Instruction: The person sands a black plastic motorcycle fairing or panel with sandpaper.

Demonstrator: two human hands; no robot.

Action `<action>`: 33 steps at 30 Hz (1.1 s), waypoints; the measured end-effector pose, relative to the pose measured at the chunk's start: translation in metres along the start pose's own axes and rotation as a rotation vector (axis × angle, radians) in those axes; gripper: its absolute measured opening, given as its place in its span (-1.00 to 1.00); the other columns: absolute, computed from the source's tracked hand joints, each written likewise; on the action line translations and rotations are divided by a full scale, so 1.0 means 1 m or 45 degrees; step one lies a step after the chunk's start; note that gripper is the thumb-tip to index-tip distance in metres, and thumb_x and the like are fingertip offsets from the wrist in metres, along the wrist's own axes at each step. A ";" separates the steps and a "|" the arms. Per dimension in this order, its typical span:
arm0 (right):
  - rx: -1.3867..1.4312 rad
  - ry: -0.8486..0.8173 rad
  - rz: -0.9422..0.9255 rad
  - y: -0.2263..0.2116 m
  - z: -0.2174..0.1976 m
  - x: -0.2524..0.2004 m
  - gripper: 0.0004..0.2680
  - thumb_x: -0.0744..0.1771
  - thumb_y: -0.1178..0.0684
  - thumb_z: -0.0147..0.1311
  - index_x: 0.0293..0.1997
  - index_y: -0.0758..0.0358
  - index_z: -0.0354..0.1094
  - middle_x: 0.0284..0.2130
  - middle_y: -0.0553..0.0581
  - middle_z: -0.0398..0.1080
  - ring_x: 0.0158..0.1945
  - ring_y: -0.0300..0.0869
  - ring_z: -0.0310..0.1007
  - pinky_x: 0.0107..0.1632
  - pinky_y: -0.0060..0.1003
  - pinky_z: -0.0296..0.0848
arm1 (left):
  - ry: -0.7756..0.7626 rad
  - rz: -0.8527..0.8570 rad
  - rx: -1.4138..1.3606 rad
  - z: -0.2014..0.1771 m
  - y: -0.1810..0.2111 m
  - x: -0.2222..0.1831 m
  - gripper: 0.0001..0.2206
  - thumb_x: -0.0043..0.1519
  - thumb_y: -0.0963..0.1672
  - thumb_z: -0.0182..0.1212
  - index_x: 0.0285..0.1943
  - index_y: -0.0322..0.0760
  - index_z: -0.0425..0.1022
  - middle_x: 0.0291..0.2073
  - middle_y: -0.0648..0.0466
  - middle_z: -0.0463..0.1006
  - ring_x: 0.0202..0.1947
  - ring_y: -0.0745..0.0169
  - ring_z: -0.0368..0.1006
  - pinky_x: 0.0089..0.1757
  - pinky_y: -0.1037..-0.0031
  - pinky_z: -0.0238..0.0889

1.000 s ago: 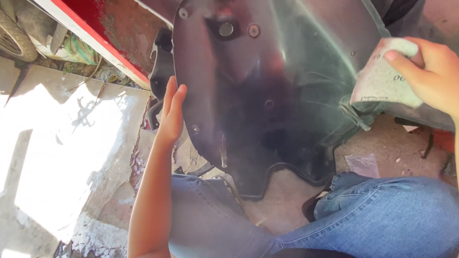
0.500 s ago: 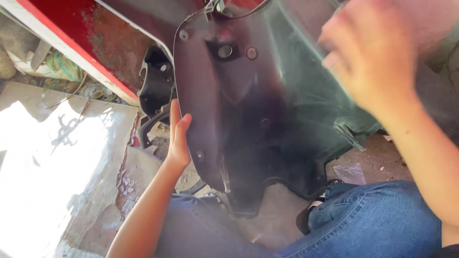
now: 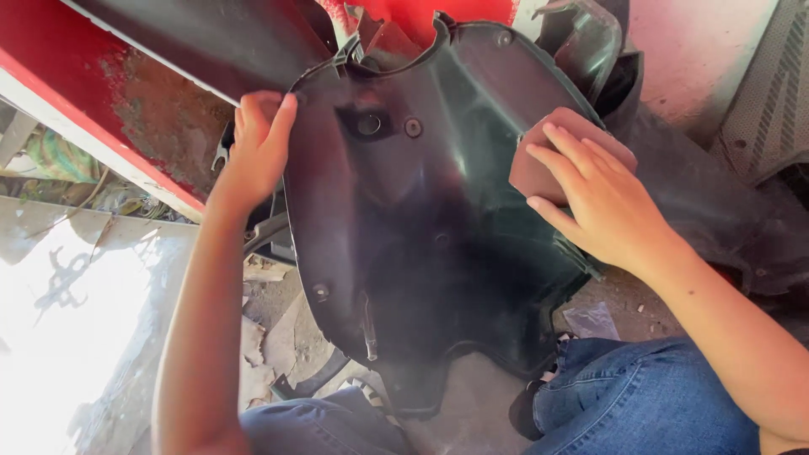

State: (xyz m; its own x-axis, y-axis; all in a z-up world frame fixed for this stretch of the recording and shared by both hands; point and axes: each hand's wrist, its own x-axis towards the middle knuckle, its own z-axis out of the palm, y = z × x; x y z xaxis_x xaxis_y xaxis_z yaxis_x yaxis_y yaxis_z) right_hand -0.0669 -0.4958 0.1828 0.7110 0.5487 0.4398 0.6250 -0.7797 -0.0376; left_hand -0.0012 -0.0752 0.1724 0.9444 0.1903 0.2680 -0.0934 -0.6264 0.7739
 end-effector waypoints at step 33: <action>0.252 0.594 0.357 0.014 0.010 -0.064 -0.57 0.29 0.10 0.52 0.23 0.18 0.35 0.13 0.26 0.34 0.18 0.09 0.44 0.21 -0.07 0.48 | 0.106 -0.044 -0.479 -0.003 -0.015 0.021 -0.58 0.32 -0.01 0.39 0.23 -0.34 0.51 0.09 0.11 0.52 0.11 0.42 0.38 0.13 0.57 0.22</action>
State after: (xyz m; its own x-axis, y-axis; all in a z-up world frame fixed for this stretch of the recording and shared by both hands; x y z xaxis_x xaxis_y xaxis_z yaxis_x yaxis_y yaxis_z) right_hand -0.1003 -0.5383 0.1451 0.6688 0.1031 0.7363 0.5133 -0.7804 -0.3570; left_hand 0.0188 -0.0596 0.1679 0.9215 0.2770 0.2722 -0.1859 -0.3007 0.9354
